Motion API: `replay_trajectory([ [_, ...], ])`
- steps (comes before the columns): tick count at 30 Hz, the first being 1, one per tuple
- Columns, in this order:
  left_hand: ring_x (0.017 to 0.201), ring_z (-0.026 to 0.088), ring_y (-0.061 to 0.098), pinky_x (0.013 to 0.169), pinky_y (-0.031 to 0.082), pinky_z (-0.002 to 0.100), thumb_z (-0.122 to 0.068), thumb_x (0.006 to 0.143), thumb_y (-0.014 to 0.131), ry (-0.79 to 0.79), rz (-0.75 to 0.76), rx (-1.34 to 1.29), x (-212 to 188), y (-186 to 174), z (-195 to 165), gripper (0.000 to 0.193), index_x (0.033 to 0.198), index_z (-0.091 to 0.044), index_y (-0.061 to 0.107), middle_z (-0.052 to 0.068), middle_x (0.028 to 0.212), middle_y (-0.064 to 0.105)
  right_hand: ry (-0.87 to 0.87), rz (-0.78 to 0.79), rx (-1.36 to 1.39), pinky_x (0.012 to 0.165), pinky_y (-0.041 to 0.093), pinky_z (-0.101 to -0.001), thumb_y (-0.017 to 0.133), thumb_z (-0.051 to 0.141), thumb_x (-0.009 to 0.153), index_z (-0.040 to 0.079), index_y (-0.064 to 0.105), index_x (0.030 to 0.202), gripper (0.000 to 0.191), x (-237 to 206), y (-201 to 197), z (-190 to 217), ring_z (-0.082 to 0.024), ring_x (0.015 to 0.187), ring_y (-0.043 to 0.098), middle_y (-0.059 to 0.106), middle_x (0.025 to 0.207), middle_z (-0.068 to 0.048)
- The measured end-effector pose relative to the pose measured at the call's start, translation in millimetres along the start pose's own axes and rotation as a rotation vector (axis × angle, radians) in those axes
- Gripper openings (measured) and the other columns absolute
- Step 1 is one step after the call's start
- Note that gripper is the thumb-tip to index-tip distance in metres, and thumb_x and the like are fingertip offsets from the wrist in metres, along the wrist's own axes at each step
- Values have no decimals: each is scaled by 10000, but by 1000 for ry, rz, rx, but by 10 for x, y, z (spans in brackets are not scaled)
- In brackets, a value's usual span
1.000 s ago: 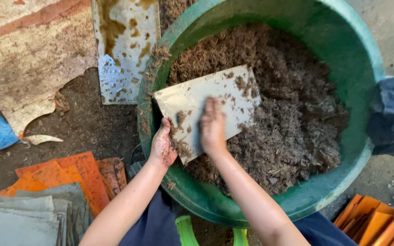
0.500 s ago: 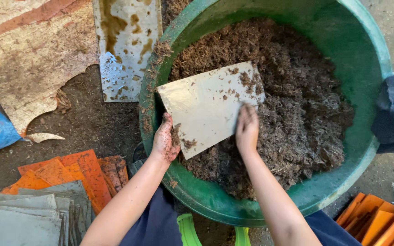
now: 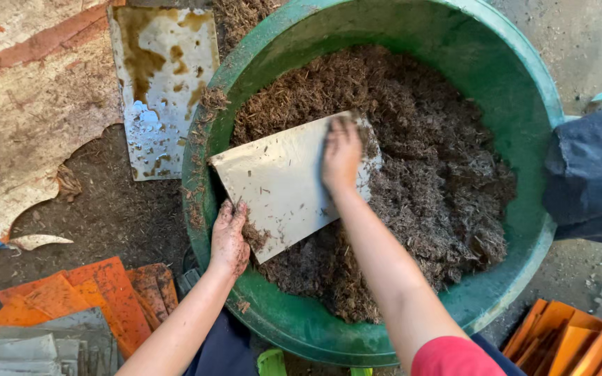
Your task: The person repeatedly scrapes a dark fibrous material from a green tub onto flat plastic sheets, then wipes the sheets clean with their hands. They stack the cleaned sheets to the side and repeat the process with new sheets.
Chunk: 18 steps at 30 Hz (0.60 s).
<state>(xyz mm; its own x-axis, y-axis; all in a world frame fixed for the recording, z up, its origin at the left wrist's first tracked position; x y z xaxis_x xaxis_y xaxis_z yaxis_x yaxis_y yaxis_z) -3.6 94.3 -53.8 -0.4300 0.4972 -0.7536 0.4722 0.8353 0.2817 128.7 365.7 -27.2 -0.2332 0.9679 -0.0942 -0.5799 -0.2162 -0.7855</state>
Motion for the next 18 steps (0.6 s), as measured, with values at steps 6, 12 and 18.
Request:
replay_trajectory([
  [6, 1259, 318, 543, 1062, 424, 446, -354, 970, 627, 14, -74, 53, -65, 313, -110, 652, 1468, 48, 502, 204, 1436, 587, 112, 15, -149, 1155, 390, -490, 437, 318, 1084, 102, 449, 1530, 496, -502, -518, -932, -475, 1409, 413, 369, 1556, -302],
  [12, 1185, 184, 601, 1085, 423, 336, -325, 1006, 664, 469, 109, 158, -145, 643, -763, 476, 1328, 13, 571, 89, 1314, 685, -68, 839, -640, 1114, 433, -487, 468, 432, 1013, 183, 103, 1671, 793, -1046, -1102, -1155, -454, 1343, 461, 247, 1629, -261],
  [18, 1144, 130, 631, 1020, 491, 319, -258, 1025, 640, 642, 243, 375, -557, 939, -1379, 350, 1320, -73, 612, 34, 1244, 707, -313, 1060, -851, 1168, 357, -579, 643, 592, 924, 320, 232, 1581, 821, -986, -1816, -1129, -404, 1499, 302, 189, 1695, -125],
])
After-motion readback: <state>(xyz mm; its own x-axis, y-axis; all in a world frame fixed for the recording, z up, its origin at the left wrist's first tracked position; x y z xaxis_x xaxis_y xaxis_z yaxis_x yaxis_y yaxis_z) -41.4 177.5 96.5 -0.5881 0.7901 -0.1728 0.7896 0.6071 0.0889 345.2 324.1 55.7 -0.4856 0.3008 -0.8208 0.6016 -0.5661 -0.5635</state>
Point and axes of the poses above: each hand's wrist, its own x-axis towards the middle knuckle, its own y-axis out of the palm, z = x × y, the point moved 6 cm from there along x, towards the middle knuckle
